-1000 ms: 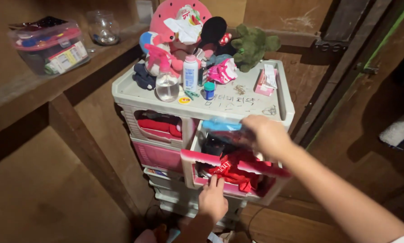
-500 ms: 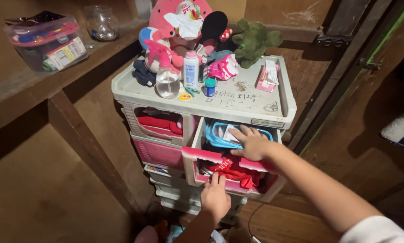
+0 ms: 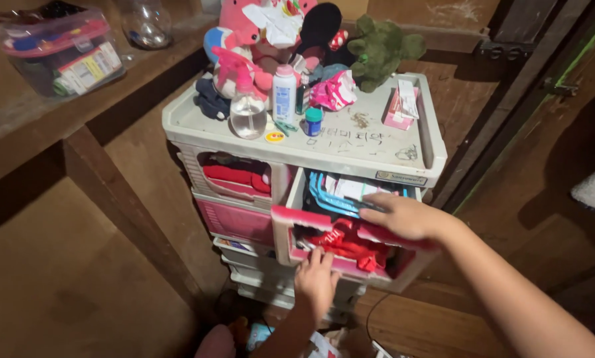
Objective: Organizing various household items and toys into a plastic multi-drawer storage unit.
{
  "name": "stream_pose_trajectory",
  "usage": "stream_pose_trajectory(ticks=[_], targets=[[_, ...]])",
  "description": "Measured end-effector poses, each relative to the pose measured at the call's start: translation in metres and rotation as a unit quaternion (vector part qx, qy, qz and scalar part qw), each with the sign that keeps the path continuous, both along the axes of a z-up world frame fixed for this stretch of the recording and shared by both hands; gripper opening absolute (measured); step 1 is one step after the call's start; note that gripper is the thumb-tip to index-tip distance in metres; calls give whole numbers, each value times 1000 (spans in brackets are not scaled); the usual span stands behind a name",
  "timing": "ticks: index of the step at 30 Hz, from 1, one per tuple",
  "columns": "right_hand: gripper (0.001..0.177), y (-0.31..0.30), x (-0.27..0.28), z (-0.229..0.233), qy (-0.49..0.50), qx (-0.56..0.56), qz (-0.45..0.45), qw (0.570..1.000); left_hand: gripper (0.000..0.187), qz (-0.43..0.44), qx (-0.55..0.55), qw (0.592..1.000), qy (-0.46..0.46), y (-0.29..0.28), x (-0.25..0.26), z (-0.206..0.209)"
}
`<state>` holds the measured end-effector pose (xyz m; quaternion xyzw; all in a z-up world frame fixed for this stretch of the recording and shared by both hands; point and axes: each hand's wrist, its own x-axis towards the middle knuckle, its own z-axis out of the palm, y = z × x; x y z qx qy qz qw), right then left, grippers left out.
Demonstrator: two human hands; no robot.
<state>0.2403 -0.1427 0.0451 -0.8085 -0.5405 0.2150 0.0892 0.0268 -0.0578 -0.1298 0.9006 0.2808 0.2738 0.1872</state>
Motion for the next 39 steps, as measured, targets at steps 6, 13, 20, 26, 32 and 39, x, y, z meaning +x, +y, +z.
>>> stream_pose_trajectory(ticks=[6,13,20,26,32,39], targets=[[80,-46,8,-8,-223,84,-34,971,45,-8,15,1000,-3,21,27,-6],[111,-41,41,-7,-238,219,-6,946,43,-6,16,1000,16,37,56,4],[88,-30,22,-2,-295,295,-64,907,45,5,-8,999,50,55,91,7],[63,-16,12,-14,-318,390,-127,855,45,20,0,999,48,71,116,0],[54,-1,5,-22,-328,426,-178,824,43,23,-1,999,42,84,130,-2],[61,-8,-8,-37,-316,452,-157,820,48,3,-23,999,24,76,108,2]])
